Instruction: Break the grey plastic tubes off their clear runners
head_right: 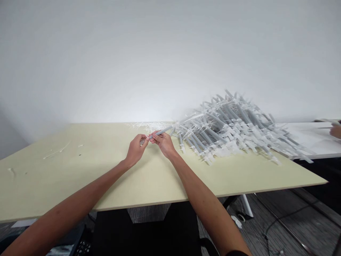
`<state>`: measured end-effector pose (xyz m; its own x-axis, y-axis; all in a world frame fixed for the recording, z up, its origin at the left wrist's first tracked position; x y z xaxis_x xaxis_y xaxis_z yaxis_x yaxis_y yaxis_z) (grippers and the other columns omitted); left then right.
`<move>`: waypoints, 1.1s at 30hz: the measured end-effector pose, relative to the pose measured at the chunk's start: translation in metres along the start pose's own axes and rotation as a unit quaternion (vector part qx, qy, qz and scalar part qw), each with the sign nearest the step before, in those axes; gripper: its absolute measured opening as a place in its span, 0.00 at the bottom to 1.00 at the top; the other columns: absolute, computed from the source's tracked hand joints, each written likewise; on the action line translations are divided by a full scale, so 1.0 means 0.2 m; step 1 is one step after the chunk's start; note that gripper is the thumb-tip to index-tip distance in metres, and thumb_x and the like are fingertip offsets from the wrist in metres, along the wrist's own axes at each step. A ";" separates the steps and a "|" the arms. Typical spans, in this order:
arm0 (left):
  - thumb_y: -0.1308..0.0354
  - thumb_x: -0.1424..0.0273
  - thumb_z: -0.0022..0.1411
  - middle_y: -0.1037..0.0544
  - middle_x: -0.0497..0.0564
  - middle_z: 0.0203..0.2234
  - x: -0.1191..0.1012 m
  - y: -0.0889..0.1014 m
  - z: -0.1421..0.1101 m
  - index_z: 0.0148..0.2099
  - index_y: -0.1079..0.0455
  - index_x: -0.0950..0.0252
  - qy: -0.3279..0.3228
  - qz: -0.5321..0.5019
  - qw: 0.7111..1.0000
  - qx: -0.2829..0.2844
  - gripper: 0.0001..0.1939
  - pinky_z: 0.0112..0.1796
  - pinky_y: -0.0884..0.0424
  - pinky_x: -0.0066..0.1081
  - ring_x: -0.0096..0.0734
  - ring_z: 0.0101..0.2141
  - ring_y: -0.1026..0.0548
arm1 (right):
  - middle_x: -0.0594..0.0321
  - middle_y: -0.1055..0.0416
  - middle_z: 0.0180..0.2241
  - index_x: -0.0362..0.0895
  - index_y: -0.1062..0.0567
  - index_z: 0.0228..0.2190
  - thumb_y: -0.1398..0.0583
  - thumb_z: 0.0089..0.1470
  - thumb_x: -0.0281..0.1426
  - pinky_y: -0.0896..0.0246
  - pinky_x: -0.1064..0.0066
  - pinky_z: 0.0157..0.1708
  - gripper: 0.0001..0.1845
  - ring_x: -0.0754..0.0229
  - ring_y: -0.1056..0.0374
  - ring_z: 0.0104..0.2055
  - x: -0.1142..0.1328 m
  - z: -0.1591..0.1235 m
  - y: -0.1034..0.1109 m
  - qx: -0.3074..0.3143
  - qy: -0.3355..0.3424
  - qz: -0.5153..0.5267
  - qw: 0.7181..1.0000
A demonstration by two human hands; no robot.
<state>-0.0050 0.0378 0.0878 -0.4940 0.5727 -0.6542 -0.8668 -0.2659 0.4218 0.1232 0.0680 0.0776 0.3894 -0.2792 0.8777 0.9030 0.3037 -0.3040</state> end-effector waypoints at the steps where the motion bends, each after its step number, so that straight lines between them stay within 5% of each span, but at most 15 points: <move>1: 0.52 0.62 0.62 0.29 0.50 0.36 -0.01 0.00 0.00 0.40 0.38 0.62 -0.005 -0.004 1.000 -0.009 0.10 0.39 0.35 0.30 0.31 0.38 0.29 | 0.59 0.27 0.32 0.43 0.27 0.30 0.34 0.40 0.37 0.37 0.69 0.33 0.14 0.65 0.35 0.27 0.00 0.00 0.00 0.001 0.001 0.001 1.000; 8: 0.52 0.66 0.62 0.32 0.51 0.38 -0.07 0.04 -0.01 0.39 0.35 0.62 -0.048 0.000 0.998 -0.046 0.07 0.41 0.35 0.30 0.30 0.40 0.31 | 0.60 0.29 0.27 0.41 0.27 0.30 0.35 0.41 0.37 0.37 0.69 0.32 0.14 0.63 0.34 0.27 0.01 0.00 0.00 -0.006 0.000 -0.017 1.000; 16: 0.51 0.62 0.60 0.29 0.49 0.33 0.07 0.00 0.04 0.34 0.35 0.64 0.057 -0.104 0.993 -0.017 0.11 0.36 0.34 0.29 0.28 0.35 0.30 | 0.61 0.30 0.28 0.41 0.28 0.29 0.35 0.39 0.37 0.33 0.64 0.37 0.15 0.60 0.32 0.33 0.00 0.00 0.00 -0.027 0.008 -0.046 0.999; 27: 0.52 0.71 0.61 0.36 0.50 0.27 -0.09 0.03 -0.02 0.30 0.39 0.64 -0.184 0.121 0.974 -0.060 0.07 0.35 0.38 0.32 0.31 0.33 0.36 | 0.63 0.30 0.25 0.39 0.28 0.27 0.34 0.38 0.36 0.31 0.63 0.37 0.14 0.61 0.32 0.30 -0.03 -0.01 -0.01 -0.068 -0.009 -0.050 0.996; 33: 0.55 0.67 0.64 0.32 0.50 0.33 -0.04 0.05 -0.01 0.37 0.35 0.63 -0.069 0.025 0.995 -0.067 0.09 0.37 0.35 0.30 0.28 0.34 0.32 | 0.61 0.29 0.27 0.39 0.27 0.27 0.35 0.41 0.35 0.33 0.66 0.38 0.12 0.62 0.32 0.32 -0.03 -0.01 0.01 -0.051 -0.026 0.004 0.998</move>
<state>-0.0090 0.0286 0.0961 -0.5300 0.6552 -0.5383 -0.8477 -0.3915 0.3580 0.1219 0.0688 0.0713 0.3897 -0.2278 0.8923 0.9143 0.2118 -0.3453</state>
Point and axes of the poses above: each hand's wrist, its own z-axis towards the middle knuckle, its own y-axis out of the back of the hand, x = y × z, the point moved 7 cm from there along z, towards the middle knuckle
